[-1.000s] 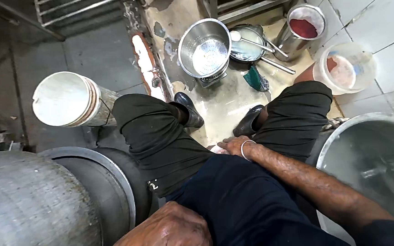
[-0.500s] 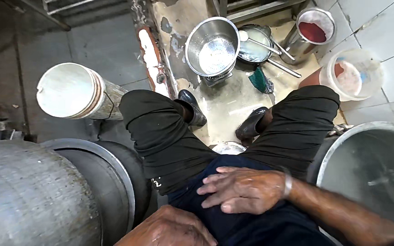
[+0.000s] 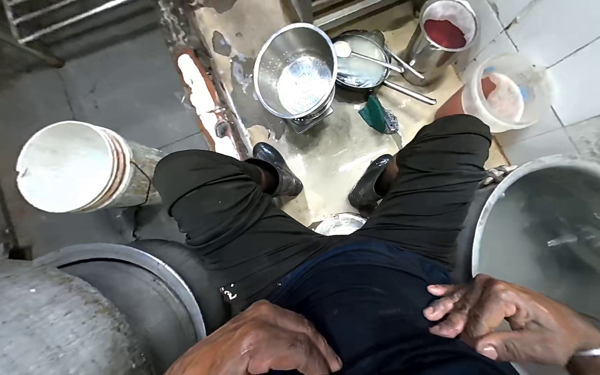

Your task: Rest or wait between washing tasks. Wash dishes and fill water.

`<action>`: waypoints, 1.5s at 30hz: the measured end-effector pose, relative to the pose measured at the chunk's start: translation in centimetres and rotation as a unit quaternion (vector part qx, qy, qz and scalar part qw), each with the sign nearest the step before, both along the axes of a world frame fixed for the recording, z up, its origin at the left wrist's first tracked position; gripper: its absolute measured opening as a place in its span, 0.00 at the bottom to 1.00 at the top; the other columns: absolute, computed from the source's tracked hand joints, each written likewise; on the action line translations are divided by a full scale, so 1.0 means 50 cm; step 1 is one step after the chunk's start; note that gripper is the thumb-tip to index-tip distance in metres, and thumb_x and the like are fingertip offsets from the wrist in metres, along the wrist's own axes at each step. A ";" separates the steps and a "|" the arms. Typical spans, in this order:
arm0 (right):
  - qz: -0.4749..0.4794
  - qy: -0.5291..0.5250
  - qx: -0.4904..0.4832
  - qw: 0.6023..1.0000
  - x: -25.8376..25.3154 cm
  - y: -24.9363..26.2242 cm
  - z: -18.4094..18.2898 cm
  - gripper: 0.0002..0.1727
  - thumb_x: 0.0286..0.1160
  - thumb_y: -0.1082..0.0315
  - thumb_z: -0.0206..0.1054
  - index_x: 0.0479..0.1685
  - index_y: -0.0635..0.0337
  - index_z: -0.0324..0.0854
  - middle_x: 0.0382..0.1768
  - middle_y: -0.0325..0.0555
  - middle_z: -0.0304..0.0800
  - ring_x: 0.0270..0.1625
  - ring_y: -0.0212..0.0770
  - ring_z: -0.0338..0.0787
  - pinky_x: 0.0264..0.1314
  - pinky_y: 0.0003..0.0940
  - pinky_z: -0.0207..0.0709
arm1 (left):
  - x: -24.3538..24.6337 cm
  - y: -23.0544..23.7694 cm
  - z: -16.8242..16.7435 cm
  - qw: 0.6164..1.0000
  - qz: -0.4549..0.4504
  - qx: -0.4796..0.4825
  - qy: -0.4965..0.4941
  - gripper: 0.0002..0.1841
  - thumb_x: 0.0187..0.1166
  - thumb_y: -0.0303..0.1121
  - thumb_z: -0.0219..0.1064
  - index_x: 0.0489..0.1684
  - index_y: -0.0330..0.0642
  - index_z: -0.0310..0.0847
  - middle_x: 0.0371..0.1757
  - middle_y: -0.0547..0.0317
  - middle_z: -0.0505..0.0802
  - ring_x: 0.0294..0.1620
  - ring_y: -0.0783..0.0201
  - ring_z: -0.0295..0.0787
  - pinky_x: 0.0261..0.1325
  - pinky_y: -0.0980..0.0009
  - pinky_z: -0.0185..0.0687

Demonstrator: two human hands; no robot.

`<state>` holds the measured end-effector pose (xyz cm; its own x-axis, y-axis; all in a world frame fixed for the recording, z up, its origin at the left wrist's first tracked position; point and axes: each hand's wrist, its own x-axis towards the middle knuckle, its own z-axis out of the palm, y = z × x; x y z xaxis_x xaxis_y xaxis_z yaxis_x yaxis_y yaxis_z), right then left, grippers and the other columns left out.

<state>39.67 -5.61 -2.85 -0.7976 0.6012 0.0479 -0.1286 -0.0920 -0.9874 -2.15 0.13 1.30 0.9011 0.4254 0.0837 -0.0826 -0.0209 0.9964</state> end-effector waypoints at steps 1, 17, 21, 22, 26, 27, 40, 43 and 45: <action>0.001 -0.002 -0.002 1.000 0.008 0.003 0.002 0.20 0.87 0.56 0.64 0.34 0.62 0.90 0.52 0.48 0.98 0.70 0.47 0.91 0.89 0.55 0.68 | 0.002 0.002 -0.001 1.000 -0.002 0.003 0.001 0.18 0.86 0.42 0.63 0.47 0.35 0.91 0.55 0.47 0.95 0.63 0.59 0.92 0.71 0.64 0.85; 0.311 0.087 0.172 0.931 -0.534 0.223 -0.107 0.22 0.80 0.67 0.59 0.67 0.68 0.86 0.71 0.52 0.89 0.77 0.45 0.85 0.84 0.43 0.73 | -0.034 -0.153 0.010 0.992 0.122 -0.016 0.021 0.29 0.85 0.54 0.53 0.56 0.36 0.89 0.64 0.45 0.92 0.71 0.51 0.87 0.79 0.51 0.78; 0.446 -0.022 0.169 0.879 -0.519 0.200 -0.136 0.24 0.90 0.59 0.55 0.74 0.64 0.83 0.77 0.51 0.84 0.85 0.50 0.76 0.93 0.47 0.58 | -0.029 -0.177 0.012 0.986 0.166 -0.018 0.021 0.28 0.85 0.51 0.53 0.55 0.34 0.90 0.63 0.42 0.92 0.69 0.50 0.87 0.77 0.52 0.79; 0.449 -0.050 0.176 0.875 -0.498 0.208 -0.134 0.26 0.92 0.55 0.52 0.76 0.61 0.81 0.78 0.50 0.83 0.86 0.50 0.74 0.93 0.49 0.58 | -0.029 -0.178 0.013 0.984 0.174 -0.015 0.020 0.29 0.85 0.52 0.52 0.55 0.33 0.89 0.63 0.43 0.92 0.69 0.50 0.87 0.77 0.52 0.79; 0.374 -0.118 0.146 0.908 -0.391 0.222 -0.133 0.31 0.94 0.46 0.43 0.79 0.54 0.79 0.80 0.45 0.81 0.85 0.44 0.76 0.90 0.50 0.64 | -0.023 -0.156 0.014 0.985 0.169 -0.025 0.003 0.26 0.87 0.48 0.52 0.53 0.33 0.90 0.63 0.45 0.92 0.69 0.53 0.88 0.76 0.54 0.80; 0.349 -0.129 0.138 0.918 -0.366 0.220 -0.133 0.32 0.94 0.46 0.42 0.79 0.53 0.80 0.80 0.43 0.82 0.84 0.42 0.77 0.89 0.48 0.66 | -0.022 -0.147 0.011 0.987 0.159 -0.030 -0.004 0.25 0.87 0.47 0.53 0.53 0.33 0.90 0.63 0.45 0.93 0.68 0.53 0.88 0.75 0.54 0.81; 0.015 -0.193 0.136 0.972 -0.103 0.084 -0.091 0.27 0.96 0.52 0.46 0.72 0.58 0.85 0.71 0.43 0.90 0.75 0.32 0.86 0.82 0.36 0.77 | -0.014 -0.033 -0.020 0.998 0.044 -0.035 0.008 0.22 0.87 0.46 0.59 0.57 0.34 0.87 0.62 0.46 0.93 0.68 0.55 0.88 0.74 0.58 0.83; -0.017 -0.226 0.131 0.965 -0.040 0.048 -0.062 0.25 0.94 0.54 0.51 0.67 0.61 0.88 0.67 0.46 0.93 0.71 0.32 0.89 0.78 0.33 0.79 | -0.005 -0.012 -0.036 0.999 0.020 -0.023 0.032 0.21 0.87 0.47 0.62 0.61 0.38 0.85 0.60 0.48 0.93 0.63 0.60 0.90 0.69 0.62 0.87; -0.028 -0.260 0.126 0.957 0.002 0.030 -0.042 0.22 0.92 0.54 0.56 0.58 0.58 0.93 0.56 0.42 0.98 0.59 0.29 0.94 0.66 0.31 0.86 | 0.003 0.000 -0.048 0.999 0.005 -0.017 0.034 0.21 0.85 0.46 0.65 0.63 0.38 0.84 0.59 0.48 0.93 0.61 0.60 0.91 0.67 0.63 0.87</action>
